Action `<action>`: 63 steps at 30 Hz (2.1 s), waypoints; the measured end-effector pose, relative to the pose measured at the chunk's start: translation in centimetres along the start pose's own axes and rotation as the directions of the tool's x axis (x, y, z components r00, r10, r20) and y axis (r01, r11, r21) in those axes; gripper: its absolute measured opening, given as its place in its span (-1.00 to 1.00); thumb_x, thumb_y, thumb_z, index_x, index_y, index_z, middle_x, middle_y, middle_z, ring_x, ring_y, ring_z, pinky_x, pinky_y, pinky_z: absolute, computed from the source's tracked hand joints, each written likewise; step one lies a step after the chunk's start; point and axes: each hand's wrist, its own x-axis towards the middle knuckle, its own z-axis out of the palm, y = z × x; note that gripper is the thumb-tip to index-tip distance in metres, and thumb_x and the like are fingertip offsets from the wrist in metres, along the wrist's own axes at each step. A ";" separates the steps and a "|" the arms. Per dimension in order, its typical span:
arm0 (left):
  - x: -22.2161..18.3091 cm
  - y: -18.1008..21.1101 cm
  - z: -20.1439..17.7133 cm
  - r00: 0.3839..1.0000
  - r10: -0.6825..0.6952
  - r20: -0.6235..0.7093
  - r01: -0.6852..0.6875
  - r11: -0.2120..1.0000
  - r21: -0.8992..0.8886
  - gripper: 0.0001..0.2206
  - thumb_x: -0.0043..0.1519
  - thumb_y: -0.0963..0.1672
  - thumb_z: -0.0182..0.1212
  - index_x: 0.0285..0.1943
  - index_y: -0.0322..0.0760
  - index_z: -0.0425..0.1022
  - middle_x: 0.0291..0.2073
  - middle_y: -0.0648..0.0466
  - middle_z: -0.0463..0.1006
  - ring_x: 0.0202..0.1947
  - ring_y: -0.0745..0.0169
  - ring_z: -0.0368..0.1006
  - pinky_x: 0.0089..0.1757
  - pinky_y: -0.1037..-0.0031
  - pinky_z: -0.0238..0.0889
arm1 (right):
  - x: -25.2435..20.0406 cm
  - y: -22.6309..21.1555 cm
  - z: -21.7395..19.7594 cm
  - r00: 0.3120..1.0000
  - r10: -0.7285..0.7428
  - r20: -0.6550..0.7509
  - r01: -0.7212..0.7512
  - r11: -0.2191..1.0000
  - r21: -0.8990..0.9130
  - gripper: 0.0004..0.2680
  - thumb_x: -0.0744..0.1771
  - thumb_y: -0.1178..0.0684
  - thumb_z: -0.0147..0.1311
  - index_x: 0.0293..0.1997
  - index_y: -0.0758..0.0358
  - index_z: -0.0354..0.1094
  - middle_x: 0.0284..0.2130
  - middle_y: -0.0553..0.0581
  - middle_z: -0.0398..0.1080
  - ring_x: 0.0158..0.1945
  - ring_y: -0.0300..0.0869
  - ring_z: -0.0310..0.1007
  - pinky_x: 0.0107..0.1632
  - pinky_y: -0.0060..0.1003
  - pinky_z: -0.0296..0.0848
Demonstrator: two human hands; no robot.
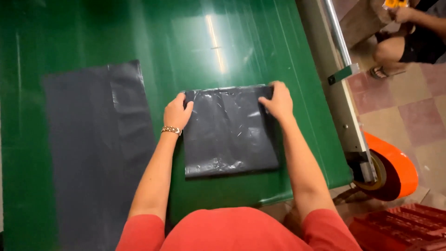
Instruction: Folding plastic bags coming off a conveyor belt and placing them into a plastic crate.
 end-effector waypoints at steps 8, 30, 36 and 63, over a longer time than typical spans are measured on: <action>-5.4 7.3 -0.1 0.900 0.330 -0.285 -0.282 0.939 0.195 -0.75 0.21 -0.03 0.23 -0.03 -0.16 0.40 -0.29 0.06 0.40 -0.19 0.04 0.42 -0.23 0.27 0.35 | 5.6 -1.3 1.3 0.937 0.038 0.348 0.013 0.990 -0.142 -0.58 0.13 -0.11 0.38 -0.06 0.16 0.27 -0.11 0.22 0.34 0.05 0.22 0.44 0.09 0.09 0.40; -13.8 -2.4 2.3 0.842 -0.218 0.493 0.485 -0.094 -0.870 -0.70 0.32 -0.15 0.19 0.21 -0.34 0.43 -0.07 -0.13 0.60 -0.16 0.07 0.58 -0.07 0.15 0.50 | -23.2 1.7 1.0 0.837 -0.423 -0.346 0.437 0.898 -0.040 -0.75 0.13 0.29 0.27 -0.27 -0.03 0.52 -0.09 0.00 0.46 0.16 0.02 0.38 0.19 -0.06 0.28; -15.6 -2.6 1.0 0.970 -0.225 0.097 0.225 0.661 -0.716 -0.42 0.15 -0.26 0.28 0.38 -0.33 0.16 0.16 -0.26 0.40 -0.02 0.01 0.51 0.03 0.27 0.42 | -24.3 1.0 -1.1 0.872 -0.410 -0.269 0.416 0.909 -0.037 -0.75 0.15 0.26 0.19 -0.22 -0.04 0.52 -0.01 0.01 0.45 0.24 0.04 0.34 0.25 -0.03 0.23; -19.1 -0.8 2.8 0.321 0.926 0.200 -0.875 0.209 0.437 -0.90 0.17 -0.13 0.00 -0.42 -0.05 0.34 -0.50 0.18 0.26 -0.53 0.16 0.23 -0.52 0.33 0.13 | -27.1 -10.6 4.7 0.749 -0.658 0.078 0.661 0.750 -0.017 -0.33 0.13 0.03 0.27 0.35 0.49 0.07 0.32 0.50 0.09 0.44 0.33 -0.05 0.43 0.17 -0.08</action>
